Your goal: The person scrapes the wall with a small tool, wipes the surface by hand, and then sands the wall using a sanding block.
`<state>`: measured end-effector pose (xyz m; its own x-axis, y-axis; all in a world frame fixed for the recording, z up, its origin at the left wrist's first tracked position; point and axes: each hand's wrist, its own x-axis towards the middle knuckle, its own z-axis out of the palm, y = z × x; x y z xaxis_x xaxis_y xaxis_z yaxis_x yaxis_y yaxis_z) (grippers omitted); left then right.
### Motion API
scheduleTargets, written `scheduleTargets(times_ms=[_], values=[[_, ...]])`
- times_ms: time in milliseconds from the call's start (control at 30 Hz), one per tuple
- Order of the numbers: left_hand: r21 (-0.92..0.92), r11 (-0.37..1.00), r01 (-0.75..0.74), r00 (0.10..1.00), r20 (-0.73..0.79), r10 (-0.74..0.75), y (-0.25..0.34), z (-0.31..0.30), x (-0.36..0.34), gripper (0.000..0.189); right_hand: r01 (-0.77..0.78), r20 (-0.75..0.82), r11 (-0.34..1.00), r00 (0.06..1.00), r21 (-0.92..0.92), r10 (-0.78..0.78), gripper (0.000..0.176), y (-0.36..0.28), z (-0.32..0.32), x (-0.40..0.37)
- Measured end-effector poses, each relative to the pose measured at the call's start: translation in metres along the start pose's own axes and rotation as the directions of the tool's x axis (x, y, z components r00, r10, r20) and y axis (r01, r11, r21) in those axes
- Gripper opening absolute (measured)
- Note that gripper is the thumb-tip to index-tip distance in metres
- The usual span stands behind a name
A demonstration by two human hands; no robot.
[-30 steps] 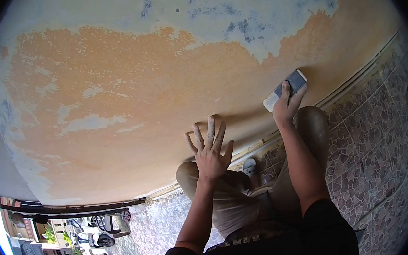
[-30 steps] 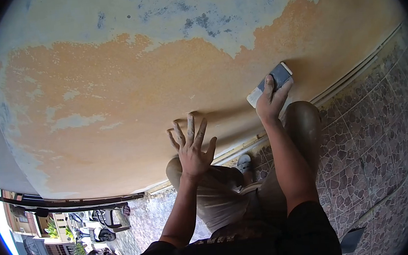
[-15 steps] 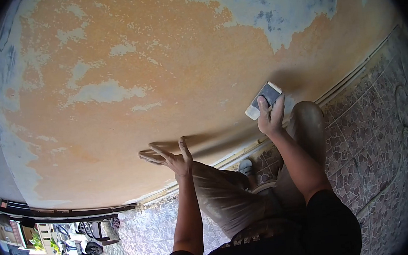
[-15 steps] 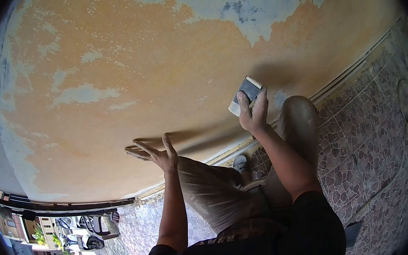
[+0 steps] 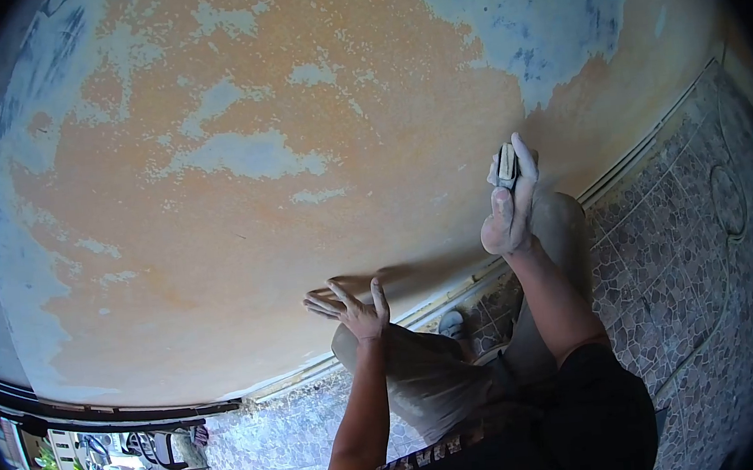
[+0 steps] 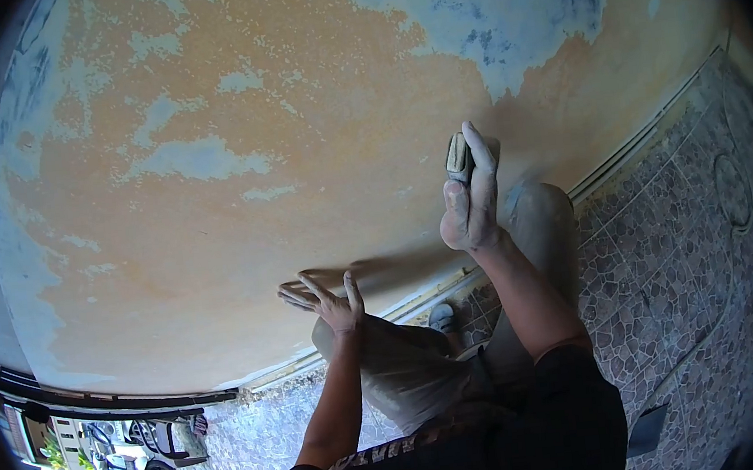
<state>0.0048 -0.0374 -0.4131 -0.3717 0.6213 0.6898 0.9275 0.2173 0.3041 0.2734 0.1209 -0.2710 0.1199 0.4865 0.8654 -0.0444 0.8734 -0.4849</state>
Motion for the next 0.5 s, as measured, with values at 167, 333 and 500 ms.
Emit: scheduleTargets(times_ms=[167,333,500], values=[[0.017,1.000,-0.006,1.000,-0.002,0.006,-0.006,-0.008,-0.002,0.101,0.154,-0.004,0.817,0.982,-0.555,-0.188,0.061,-0.004,0.018,0.022],[0.022,0.997,0.073,0.997,0.031,-0.074,0.011,-0.015,0.000,0.103,0.057,-0.170,0.866,0.972,-0.498,-0.162,0.061,0.009,0.026,0.048],[0.016,0.990,0.140,0.990,-0.014,-0.140,0.022,-0.011,0.006,0.104,0.297,0.123,0.820,0.954,-0.490,-0.273,0.055,0.061,0.032,-0.084]])
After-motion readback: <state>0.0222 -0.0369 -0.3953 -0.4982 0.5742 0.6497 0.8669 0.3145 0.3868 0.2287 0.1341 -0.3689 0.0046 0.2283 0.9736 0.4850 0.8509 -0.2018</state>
